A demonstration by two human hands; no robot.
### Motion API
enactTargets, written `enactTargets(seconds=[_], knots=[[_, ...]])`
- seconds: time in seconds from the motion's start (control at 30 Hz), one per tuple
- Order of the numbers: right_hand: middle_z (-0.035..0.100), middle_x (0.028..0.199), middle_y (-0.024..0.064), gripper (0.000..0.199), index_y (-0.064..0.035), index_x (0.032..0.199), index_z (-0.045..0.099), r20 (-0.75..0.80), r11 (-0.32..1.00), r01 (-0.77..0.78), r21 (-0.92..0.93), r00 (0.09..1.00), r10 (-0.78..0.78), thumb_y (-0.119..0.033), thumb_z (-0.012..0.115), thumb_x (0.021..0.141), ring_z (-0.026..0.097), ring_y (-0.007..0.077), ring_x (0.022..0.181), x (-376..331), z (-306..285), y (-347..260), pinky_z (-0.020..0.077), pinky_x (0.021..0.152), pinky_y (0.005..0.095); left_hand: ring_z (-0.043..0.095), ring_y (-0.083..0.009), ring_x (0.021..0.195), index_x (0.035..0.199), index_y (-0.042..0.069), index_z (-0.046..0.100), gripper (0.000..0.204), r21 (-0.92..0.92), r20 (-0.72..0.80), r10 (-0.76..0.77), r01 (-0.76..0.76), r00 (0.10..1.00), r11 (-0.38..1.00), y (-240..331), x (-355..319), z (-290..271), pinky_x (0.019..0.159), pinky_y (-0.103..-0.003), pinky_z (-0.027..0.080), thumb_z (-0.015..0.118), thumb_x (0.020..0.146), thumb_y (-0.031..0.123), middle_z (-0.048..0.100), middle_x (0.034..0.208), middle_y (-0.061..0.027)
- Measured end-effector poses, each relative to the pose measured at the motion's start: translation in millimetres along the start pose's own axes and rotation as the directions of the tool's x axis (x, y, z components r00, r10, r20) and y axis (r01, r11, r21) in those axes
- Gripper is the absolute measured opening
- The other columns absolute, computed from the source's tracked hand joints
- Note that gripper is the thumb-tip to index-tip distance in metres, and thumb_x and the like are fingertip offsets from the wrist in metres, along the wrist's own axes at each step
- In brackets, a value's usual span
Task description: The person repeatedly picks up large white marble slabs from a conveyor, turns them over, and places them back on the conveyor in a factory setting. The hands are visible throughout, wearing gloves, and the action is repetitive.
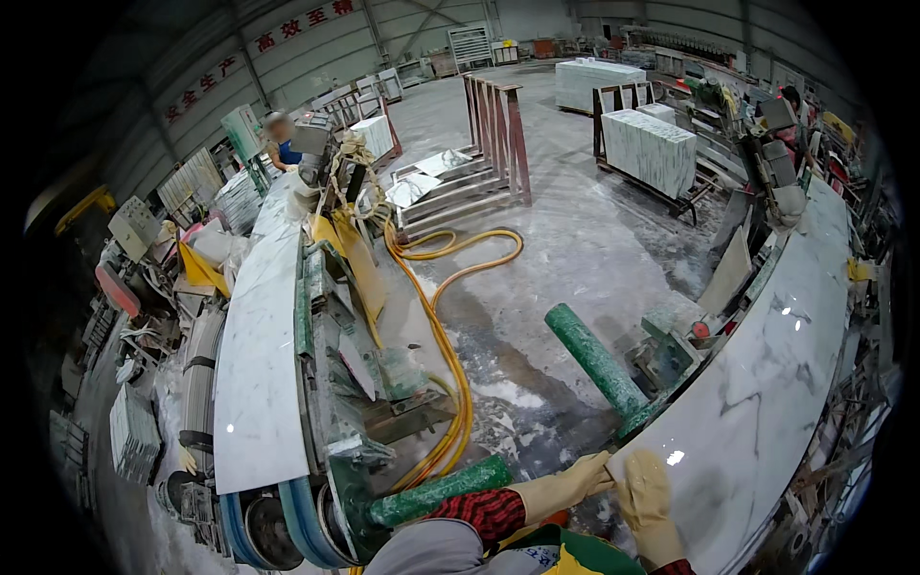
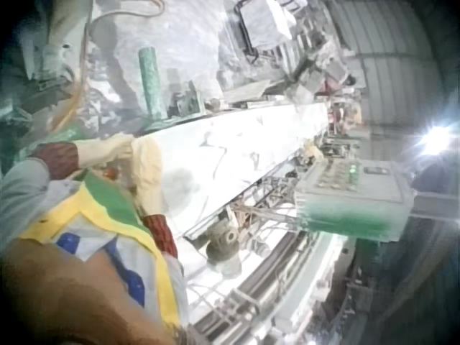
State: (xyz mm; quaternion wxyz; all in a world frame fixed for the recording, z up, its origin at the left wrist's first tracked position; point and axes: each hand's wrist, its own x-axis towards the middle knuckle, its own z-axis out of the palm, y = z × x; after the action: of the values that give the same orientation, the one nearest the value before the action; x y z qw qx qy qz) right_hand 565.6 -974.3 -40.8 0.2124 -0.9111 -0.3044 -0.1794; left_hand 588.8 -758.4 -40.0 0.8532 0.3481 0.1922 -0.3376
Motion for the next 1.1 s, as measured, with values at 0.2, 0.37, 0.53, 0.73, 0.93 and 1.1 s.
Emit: enactTargets(seconds=[0.2,0.37,0.53,0.73,0.93,1.1], knots=[[0.062,0.154,0.032,0.055,0.001,0.149,0.065,0.143,0.962,-0.258,-0.091,0.952,0.269,-0.024,0.071,0.099,0.058,0.0531,0.143,-84,-71,-12,0.0406,0.127,0.0624,0.058,-0.0277,0.15,0.151,0.003,0.059,0.049,0.018,-0.005,-0.024,0.024,1.0,1.0,-7,18,-5,0.128,-0.044,0.045,0.047,0.121,0.04,0.06,0.162,-0.0125],[0.06,0.158,0.0318,0.055,0.0016,0.151,0.065,0.141,0.905,-0.363,-0.222,0.906,0.399,-0.027,0.067,0.104,0.054,0.0537,0.148,-205,-98,35,0.0369,0.129,0.0624,0.057,-0.0292,0.151,0.152,0.002,0.058,0.05,-0.029,0.036,0.072,-0.071,0.997,0.997,-19,14,-1,0.126,-0.044,0.049,0.052,0.119,0.039,0.061,0.161,-0.0152],[0.058,0.16,0.0342,0.06,0.0041,0.154,0.062,0.046,0.818,-0.497,-0.291,0.846,0.531,-0.03,0.067,0.105,0.052,0.0555,0.15,-263,-137,22,0.035,0.131,0.0613,0.061,-0.0305,0.147,0.161,0.0,0.052,0.058,0.051,-0.06,0.064,-0.061,0.996,0.997,-21,5,3,0.122,-0.043,0.053,0.054,0.118,0.039,0.059,0.164,-0.0168],[0.058,0.164,0.0271,0.056,0.0058,0.158,0.058,-0.2,0.606,-0.665,-0.435,0.728,0.655,-0.019,0.06,0.108,0.053,0.0463,0.153,-349,-135,14,0.0363,0.132,0.056,0.059,-0.0346,0.149,0.166,-0.003,0.045,0.062,0.114,-0.095,0.064,-0.053,0.993,0.992,-63,-59,3,0.125,-0.045,0.051,0.052,0.121,0.038,0.055,0.169,-0.0187],[0.065,0.157,0.0263,0.048,0.0054,0.152,0.065,-0.396,0.556,-0.831,-0.014,0.516,0.76,-0.019,0.057,0.112,0.056,0.0445,0.151,-387,-80,-38,0.0397,0.13,0.0511,0.068,-0.0301,0.135,0.16,0.003,0.055,0.051,0.372,-0.131,0.05,0.002,0.99,0.928,-75,-200,-107,0.109,-0.043,0.058,0.056,0.115,0.027,0.064,0.159,-0.016],[0.069,0.149,0.029,0.05,-0.0072,0.149,0.07,0.004,0.089,-0.954,0.287,0.094,0.996,-0.039,0.06,0.111,0.061,0.0459,0.144,-397,42,-127,0.0467,0.123,0.0497,0.068,-0.0304,0.137,0.156,0.004,0.059,0.049,0.128,-0.662,0.274,-0.254,0.698,0.959,-102,-346,-214,0.111,-0.045,0.058,0.054,0.115,0.029,0.067,0.156,-0.0136]])
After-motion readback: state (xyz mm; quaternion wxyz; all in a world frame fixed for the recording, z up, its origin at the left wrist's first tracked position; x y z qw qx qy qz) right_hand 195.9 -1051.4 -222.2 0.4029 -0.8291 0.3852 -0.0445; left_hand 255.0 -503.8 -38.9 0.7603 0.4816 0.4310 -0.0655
